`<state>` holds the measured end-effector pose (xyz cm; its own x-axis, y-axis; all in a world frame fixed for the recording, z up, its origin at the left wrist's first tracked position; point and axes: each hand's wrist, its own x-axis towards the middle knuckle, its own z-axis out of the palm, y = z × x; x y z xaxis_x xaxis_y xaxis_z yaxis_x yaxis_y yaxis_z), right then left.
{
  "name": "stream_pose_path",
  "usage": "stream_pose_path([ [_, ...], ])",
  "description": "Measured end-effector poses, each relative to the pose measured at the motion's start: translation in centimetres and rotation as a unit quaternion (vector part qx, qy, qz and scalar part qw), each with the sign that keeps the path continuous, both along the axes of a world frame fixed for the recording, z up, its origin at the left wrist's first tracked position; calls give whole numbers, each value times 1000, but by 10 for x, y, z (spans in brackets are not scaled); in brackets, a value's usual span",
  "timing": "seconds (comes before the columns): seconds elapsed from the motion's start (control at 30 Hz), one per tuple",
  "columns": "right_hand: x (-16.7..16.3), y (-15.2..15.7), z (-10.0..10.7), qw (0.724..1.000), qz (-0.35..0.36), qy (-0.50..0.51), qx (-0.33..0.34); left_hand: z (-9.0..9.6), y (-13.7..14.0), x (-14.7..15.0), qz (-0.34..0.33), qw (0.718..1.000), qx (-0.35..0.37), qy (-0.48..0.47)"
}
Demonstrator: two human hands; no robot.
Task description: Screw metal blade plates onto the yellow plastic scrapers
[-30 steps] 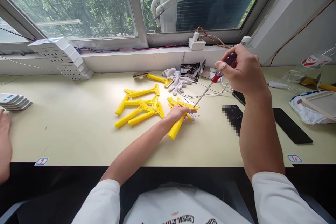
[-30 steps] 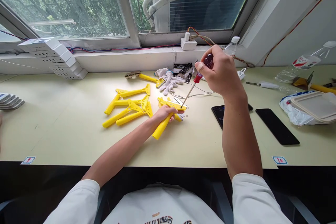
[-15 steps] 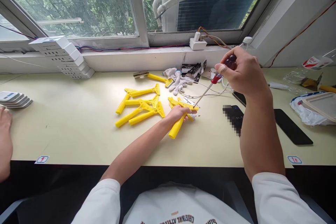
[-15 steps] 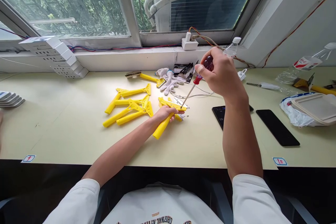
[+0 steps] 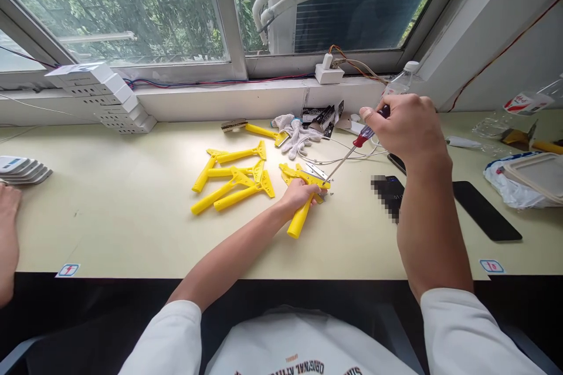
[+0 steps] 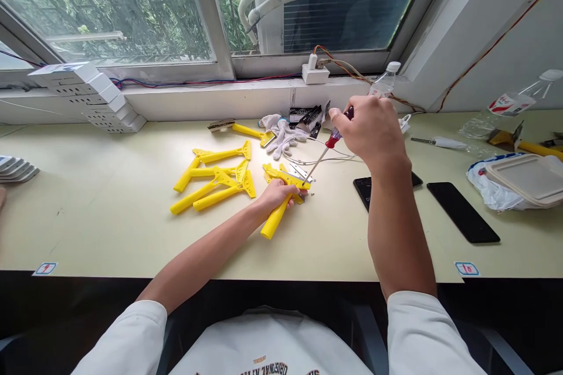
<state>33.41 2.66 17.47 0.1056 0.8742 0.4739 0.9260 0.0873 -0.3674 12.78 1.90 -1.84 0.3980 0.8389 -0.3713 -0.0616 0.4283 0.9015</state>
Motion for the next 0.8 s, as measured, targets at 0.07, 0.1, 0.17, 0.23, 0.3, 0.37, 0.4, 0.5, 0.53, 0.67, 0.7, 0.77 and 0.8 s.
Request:
stream_pose_path([
  [0.07,5,-2,3,997,81,-6,-17,0,0,-1,3,1000,-3,0],
  [0.1,7,-3,5,991,126,2,-33,1,0,-1,3,1000,-5,-1],
  [0.17,13,-5,8,978,193,34,-70,1,-1,-2,0,1000,-9,-3],
  [0.23,16,-6,9,971,210,59,-94,2,-1,-2,-5,1000,-14,-3],
  [0.3,15,-6,9,984,152,36,-87,2,-1,-2,-9,1000,-15,-3],
  [0.37,13,-6,8,996,56,-22,-60,3,-1,-3,-11,1000,-10,-2],
  [0.4,12,-6,7,997,25,-47,-48,4,-1,-3,-11,1000,-7,-3],
  [0.5,13,-6,7,996,72,-45,-36,5,0,-3,-9,1000,-8,-11],
  [0.53,15,-5,7,993,114,-21,-38,5,1,-2,-5,1000,-10,-15],
  [0.67,16,-4,5,972,216,88,-27,2,4,-2,9,1000,-20,-21],
  [0.7,13,-4,4,970,224,94,-27,0,4,-2,7,1000,-20,-21],
  [0.77,4,-4,1,976,207,71,-20,-2,4,-2,2,1000,-14,-23],
  [0.8,-2,-4,0,983,176,49,-12,-2,4,-2,-2,1000,-9,-22],
])
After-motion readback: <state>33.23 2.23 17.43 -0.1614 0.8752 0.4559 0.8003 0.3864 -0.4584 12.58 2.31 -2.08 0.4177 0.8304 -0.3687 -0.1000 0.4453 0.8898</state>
